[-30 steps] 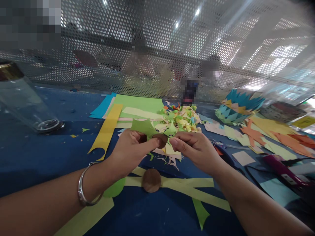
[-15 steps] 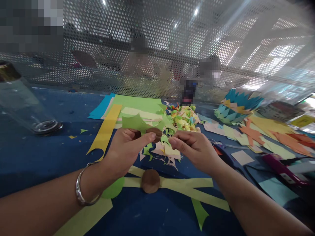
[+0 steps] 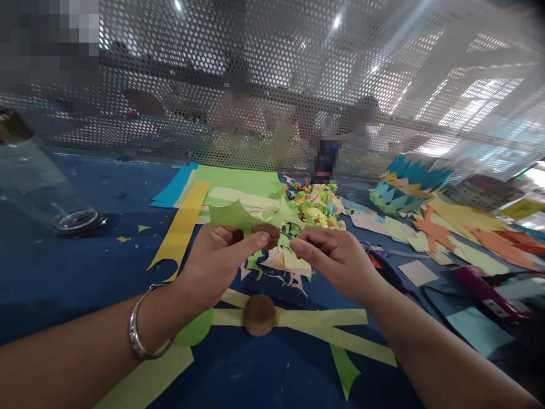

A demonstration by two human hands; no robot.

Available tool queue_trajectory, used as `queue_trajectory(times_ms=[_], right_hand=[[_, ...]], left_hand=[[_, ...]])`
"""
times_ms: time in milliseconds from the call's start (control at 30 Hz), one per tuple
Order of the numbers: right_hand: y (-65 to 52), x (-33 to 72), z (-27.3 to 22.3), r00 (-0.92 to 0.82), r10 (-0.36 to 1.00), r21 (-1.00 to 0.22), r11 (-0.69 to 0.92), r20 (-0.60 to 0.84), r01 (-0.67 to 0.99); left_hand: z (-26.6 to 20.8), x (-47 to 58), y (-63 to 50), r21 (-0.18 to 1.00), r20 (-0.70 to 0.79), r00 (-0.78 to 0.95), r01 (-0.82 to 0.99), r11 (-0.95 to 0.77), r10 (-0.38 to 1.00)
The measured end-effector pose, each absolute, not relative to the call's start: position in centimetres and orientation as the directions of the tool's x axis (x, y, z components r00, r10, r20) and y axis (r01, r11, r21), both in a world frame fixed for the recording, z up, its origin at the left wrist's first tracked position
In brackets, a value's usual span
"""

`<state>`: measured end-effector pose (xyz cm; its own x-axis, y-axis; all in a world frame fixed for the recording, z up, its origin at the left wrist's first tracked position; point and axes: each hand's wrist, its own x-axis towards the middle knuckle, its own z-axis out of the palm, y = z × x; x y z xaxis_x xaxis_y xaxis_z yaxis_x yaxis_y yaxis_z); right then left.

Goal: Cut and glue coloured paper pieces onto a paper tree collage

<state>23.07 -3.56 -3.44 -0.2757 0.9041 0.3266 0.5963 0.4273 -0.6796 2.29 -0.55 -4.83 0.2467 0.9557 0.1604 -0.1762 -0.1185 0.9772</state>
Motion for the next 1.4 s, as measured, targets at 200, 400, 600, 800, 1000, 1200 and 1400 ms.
queue_trajectory(times_ms=[200,400,600,800,1000,1200,1400], right_hand=[[-3.66,23.07,-3.47,-0.277,0.906,-0.698,0.423,0.320,0.578],[-3.68,23.09,-3.46,-0.281,0.905,-0.707,0.424,0.318,0.566],[-3.63,23.17,-3.44,-0.278,0.904,-0.698,0.428,0.326,0.574],[-3.66,23.12,-3.35,-0.286,0.902,-0.699,0.432,0.323,0.570],[-3.65,23.11,-3.45,-0.283,0.901,-0.698,0.434,0.329,0.570],[-3.61,23.09,-3.45,-0.301,0.894,-0.705,0.446,0.331,0.551],[-3.71,23.06,-3.34,-0.306,0.884,-0.678,0.468,0.355,0.567]], left_hand=[[-5.01,2.34,-0.72,0.984,0.142,0.323,-0.145,-0.099,0.936],[-4.90,2.44,-0.93,0.986,0.146,0.302,-0.127,-0.112,0.942],[-5.12,2.47,-0.72,0.972,0.188,0.263,-0.188,-0.141,0.946],[-5.00,2.35,-0.69,0.969,0.202,0.272,-0.195,-0.152,0.941],[-4.82,2.44,-0.93,0.972,0.183,0.323,-0.201,-0.122,0.929],[-5.25,2.40,-0.81,0.976,0.201,0.395,-0.161,-0.148,0.896],[-5.48,2.40,-0.70,0.974,0.215,0.416,-0.155,-0.164,0.884]])
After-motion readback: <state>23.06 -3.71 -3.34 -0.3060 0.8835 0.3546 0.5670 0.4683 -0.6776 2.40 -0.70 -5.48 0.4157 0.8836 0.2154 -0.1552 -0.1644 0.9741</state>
